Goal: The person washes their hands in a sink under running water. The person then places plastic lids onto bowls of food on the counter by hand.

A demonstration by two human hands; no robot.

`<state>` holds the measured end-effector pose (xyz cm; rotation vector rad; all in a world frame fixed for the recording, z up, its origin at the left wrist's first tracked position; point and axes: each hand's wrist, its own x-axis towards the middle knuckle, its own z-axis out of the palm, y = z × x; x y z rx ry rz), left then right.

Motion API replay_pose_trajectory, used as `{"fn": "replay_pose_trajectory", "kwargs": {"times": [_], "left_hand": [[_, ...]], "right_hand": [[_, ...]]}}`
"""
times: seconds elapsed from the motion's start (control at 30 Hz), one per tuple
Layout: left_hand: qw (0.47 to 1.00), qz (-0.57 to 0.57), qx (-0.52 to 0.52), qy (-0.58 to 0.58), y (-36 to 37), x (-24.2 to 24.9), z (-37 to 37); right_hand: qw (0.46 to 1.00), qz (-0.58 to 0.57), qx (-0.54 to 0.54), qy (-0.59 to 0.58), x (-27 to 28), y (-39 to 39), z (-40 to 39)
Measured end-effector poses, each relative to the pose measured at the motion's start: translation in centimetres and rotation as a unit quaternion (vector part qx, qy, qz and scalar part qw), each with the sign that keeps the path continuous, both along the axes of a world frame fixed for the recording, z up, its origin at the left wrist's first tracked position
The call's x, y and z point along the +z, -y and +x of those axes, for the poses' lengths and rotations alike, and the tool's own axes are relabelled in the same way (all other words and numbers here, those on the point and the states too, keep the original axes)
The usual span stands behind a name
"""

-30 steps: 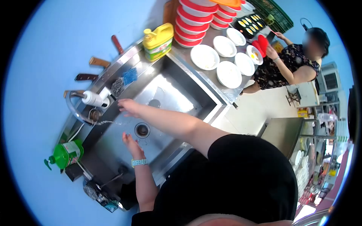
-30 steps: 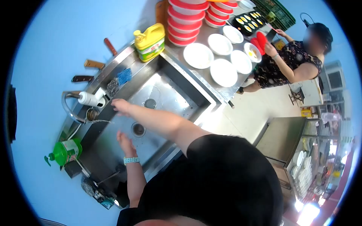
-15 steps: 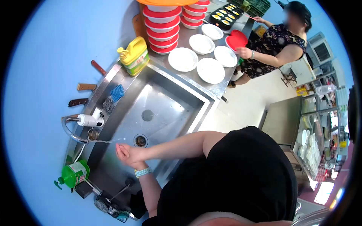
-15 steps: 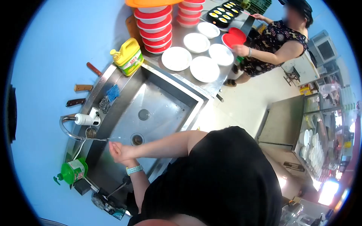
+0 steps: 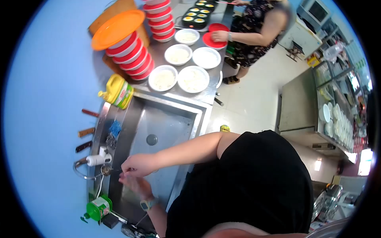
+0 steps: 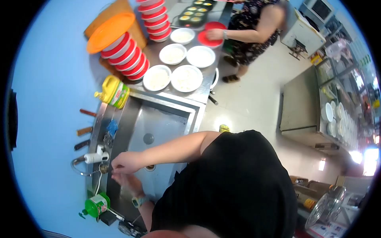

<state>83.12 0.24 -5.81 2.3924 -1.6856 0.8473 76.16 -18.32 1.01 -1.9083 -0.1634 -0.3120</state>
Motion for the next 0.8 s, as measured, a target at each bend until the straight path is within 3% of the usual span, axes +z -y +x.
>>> {"fn": "replay_pose_trajectory", "kwargs": {"times": [0.03, 0.07, 0.1, 0.13, 0.17, 0.2, 0.23, 0.27, 0.3, 0.33, 0.37, 0.43, 0.5, 0.57, 0.6, 0.63, 0.67, 0.7, 0.73, 0.77, 0.8], "left_hand": [[1.0, 0.001, -0.014, 0.003, -1.3, -0.6, 0.5], [0.955, -0.075, 0.052, -0.281, -2.3, -2.3, 0.9], [0.899, -0.059, 0.152, -0.407, -2.8, -3.5, 0.6], [0.853, 0.037, 0.245, -0.46, -3.3, -4.4, -0.3], [0.847, 0.136, 0.277, -0.433, -3.3, -5.4, -1.2], [0.839, 0.209, 0.285, -0.414, -2.7, -5.7, -1.7], [0.831, 0.265, 0.284, -0.398, -1.9, -5.9, -3.2], [0.838, 0.293, 0.261, -0.378, -0.5, -5.0, -4.6], [0.869, 0.264, 0.214, -0.359, 2.3, -3.9, -6.3], [0.912, 0.196, 0.137, -0.333, 5.7, -2.5, -8.3], [0.942, 0.129, 0.054, -0.307, 9.3, -0.5, -11.1], [0.965, -0.007, -0.115, -0.235, 19.0, 5.0, -20.1], [0.939, -0.07, -0.196, -0.274, 27.5, 7.3, -29.0], [0.784, -0.177, -0.315, -0.505, 35.1, 4.7, -35.5], [0.65, -0.172, -0.253, -0.696, 38.4, 8.7, -41.7], [0.482, -0.141, -0.167, -0.848, 40.4, 12.5, -47.5], [0.476, -0.11, -0.184, -0.853, 42.4, 11.4, -50.4], [0.329, -0.042, -0.237, -0.913, 44.2, 8.7, -53.1], [0.172, 0.026, -0.274, -0.946, 45.9, 6.1, -56.2], [0.008, 0.094, -0.294, -0.951, 47.0, 4.8, -59.4], [0.185, 0.135, -0.415, -0.881, 47.6, 5.1, -63.8]], "right_hand": [[1.0, 0.001, -0.014, 0.003, -0.1, 1.5, -1.0], [0.917, 0.344, 0.147, -0.138, -1.0, 3.5, -2.2], [0.678, 0.633, 0.282, -0.245, -2.4, 5.6, -3.9], [0.755, 0.51, 0.277, -0.307, -5.8, 5.8, -4.6], [0.766, 0.52, 0.252, -0.283, -8.0, 5.6, -5.5], [0.892, 0.245, 0.269, -0.269, -9.6, 6.2, -6.4], [0.927, -0.055, 0.265, -0.261, -11.2, 7.2, -8.5], [0.875, -0.344, 0.248, -0.232, -11.6, 7.8, -10.3], [0.879, -0.342, 0.234, -0.235, -11.3, 9.3, -12.9], [0.947, -0.117, 0.145, -0.262, -10.7, 10.8, -15.7], [0.956, 0.115, 0.05, -0.264, -9.7, 12.3, -19.0], [0.948, 0.111, 0.016, -0.297, -5.0, 16.0, -27.2], [0.937, 0.114, -0.031, -0.33, -2.2, 19.8, -34.2], [0.944, 0.256, -0.196, -0.075, -0.6, 22.4, -39.7], [0.909, 0.308, -0.273, 0.062, 0.0, 23.7, -42.6], [0.849, 0.346, -0.344, 0.202, 0.5, 24.9, -45.6], [0.768, 0.418, -0.385, 0.295, -0.4, 27.1, -48.7], [0.738, 0.473, -0.355, 0.324, 0.8, 28.9, -53.7], [0.78, 0.412, -0.393, 0.261, 2.0, 29.5, -59.1], [0.755, 0.414, -0.415, 0.295, 1.9, 29.3, -62.9], [0.739, 0.29, -0.54, 0.28, 1.2, 29.5, -66.6]]}}
